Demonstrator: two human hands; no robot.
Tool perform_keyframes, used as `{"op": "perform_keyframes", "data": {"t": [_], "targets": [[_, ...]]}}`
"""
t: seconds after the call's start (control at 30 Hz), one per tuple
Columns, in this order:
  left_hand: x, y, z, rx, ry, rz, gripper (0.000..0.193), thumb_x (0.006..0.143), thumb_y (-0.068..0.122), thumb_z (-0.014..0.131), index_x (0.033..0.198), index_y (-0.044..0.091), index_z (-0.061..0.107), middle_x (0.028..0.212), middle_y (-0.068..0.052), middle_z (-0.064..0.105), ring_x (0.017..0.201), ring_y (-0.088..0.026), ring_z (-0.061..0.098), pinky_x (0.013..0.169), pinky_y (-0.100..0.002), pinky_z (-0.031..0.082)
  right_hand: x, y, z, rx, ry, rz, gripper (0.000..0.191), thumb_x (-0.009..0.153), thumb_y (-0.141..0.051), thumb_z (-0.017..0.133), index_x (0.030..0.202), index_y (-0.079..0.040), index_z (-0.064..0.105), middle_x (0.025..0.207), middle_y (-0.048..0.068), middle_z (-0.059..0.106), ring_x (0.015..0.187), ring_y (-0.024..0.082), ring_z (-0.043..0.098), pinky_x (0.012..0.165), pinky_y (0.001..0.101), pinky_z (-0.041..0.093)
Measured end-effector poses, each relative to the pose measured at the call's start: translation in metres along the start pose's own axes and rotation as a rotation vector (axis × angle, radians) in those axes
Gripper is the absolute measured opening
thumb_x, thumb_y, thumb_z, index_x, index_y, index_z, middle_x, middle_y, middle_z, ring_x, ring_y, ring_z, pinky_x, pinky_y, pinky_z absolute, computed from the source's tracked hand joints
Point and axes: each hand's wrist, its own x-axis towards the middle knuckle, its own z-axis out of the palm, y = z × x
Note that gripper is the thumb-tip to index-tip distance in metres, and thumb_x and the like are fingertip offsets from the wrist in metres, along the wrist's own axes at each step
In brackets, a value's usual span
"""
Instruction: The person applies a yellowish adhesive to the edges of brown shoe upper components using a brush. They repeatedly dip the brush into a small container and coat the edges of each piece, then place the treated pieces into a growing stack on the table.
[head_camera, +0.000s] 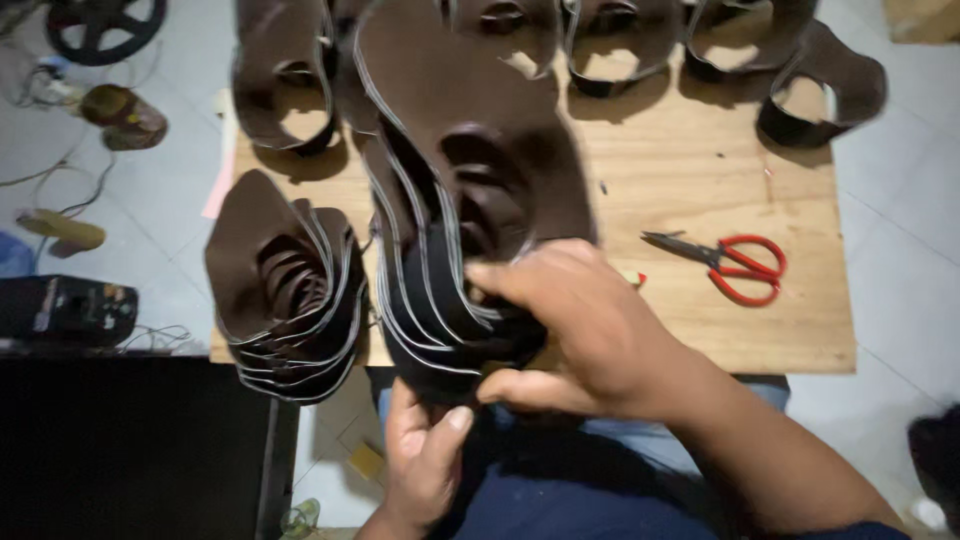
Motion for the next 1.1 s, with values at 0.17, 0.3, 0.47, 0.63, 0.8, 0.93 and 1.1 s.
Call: {"op": "perform_keyframes", "data": {"t": [0.17, 0.3, 0.47, 0.63, 0.8, 0.93, 1.1], "targets": [[0.029, -0.029, 0.037, 0.055, -0.326, -0.356, 0.060, 0.089, -0.001, 0.056, 0.145, -0.002, 0.038, 0.130, -0.011, 0.061, 0.119, -0.021, 0.061, 0.106, -0.039, 0.049, -0.079, -0.023, -0.033, -0.329, 0.118, 0.197, 0.066, 0.071, -0.030, 0.088, 0.125, -0.005, 0.059, 0.113, 0.013, 0.069, 0.107, 0.034, 0.064, 0.103, 0.0483, 0.043], [0.058, -0.094, 0.091, -0.067, -0.401, -0.674, 0.056, 0.087, 0.000, 0.054, 0.142, 0.005, 0.046, 0.122, -0.006, 0.063, 0.105, -0.015, 0.066, 0.090, -0.037, 0.060, -0.139, 0.003, -0.051, -0.551, 0.183, 0.461, 0.061, 0.073, -0.029, 0.088, 0.123, -0.004, 0.064, 0.105, 0.013, 0.071, 0.102, 0.033, 0.065, 0.105, 0.0492, 0.044], [0.073, -0.174, 0.137, -0.070, -0.484, -0.809, 0.043, 0.089, 0.000, 0.059, 0.132, 0.001, 0.055, 0.113, -0.008, 0.066, 0.098, -0.019, 0.068, 0.084, -0.037, 0.060, -0.202, 0.055, -0.060, -0.598, 0.209, 0.648, 0.051, 0.080, -0.026, 0.084, 0.125, -0.008, 0.067, 0.107, 0.011, 0.073, 0.104, 0.030, 0.066, 0.111, 0.0480, 0.041], [0.071, -0.208, 0.161, 0.265, -0.388, -0.995, 0.037, 0.093, 0.012, 0.070, 0.113, -0.018, 0.061, 0.091, -0.017, 0.071, 0.088, -0.026, 0.075, 0.068, -0.038, 0.065, -0.240, 0.079, -0.052, -0.638, 0.103, 0.749, 0.047, 0.077, -0.018, 0.080, 0.122, -0.009, 0.066, 0.100, 0.010, 0.074, 0.103, 0.029, 0.067, 0.116, 0.0519, 0.035], [0.072, -0.201, 0.146, 0.484, -0.350, -1.022, 0.048, 0.092, 0.018, 0.072, 0.118, -0.018, 0.052, 0.089, -0.020, 0.068, 0.079, -0.033, 0.073, 0.061, -0.042, 0.063, -0.245, 0.075, -0.036, -0.448, 0.259, 0.754, 0.050, 0.078, -0.025, 0.082, 0.118, -0.004, 0.060, 0.100, 0.010, 0.074, 0.100, 0.027, 0.070, 0.115, 0.0547, 0.030], [0.069, -0.182, 0.130, 0.532, -0.409, -1.029, 0.057, 0.089, 0.020, 0.070, 0.134, 0.002, 0.040, 0.102, -0.018, 0.067, 0.082, -0.029, 0.071, 0.067, -0.043, 0.062, -0.221, 0.075, -0.033, -0.473, 0.406, 0.819, 0.039, 0.090, -0.026, 0.078, 0.120, -0.007, 0.062, 0.108, 0.013, 0.074, 0.109, 0.032, 0.068, 0.101, 0.0423, 0.048], [0.067, -0.148, 0.097, 0.497, -0.783, -1.032, 0.056, 0.092, 0.027, 0.066, 0.137, 0.002, 0.047, 0.110, -0.012, 0.066, 0.097, -0.024, 0.069, 0.075, -0.041, 0.061, -0.173, 0.095, -0.035, -0.407, 0.387, 0.807, 0.047, 0.089, -0.029, 0.079, 0.122, -0.003, 0.058, 0.112, 0.016, 0.073, 0.104, 0.032, 0.071, 0.088, 0.0440, 0.055]]}}
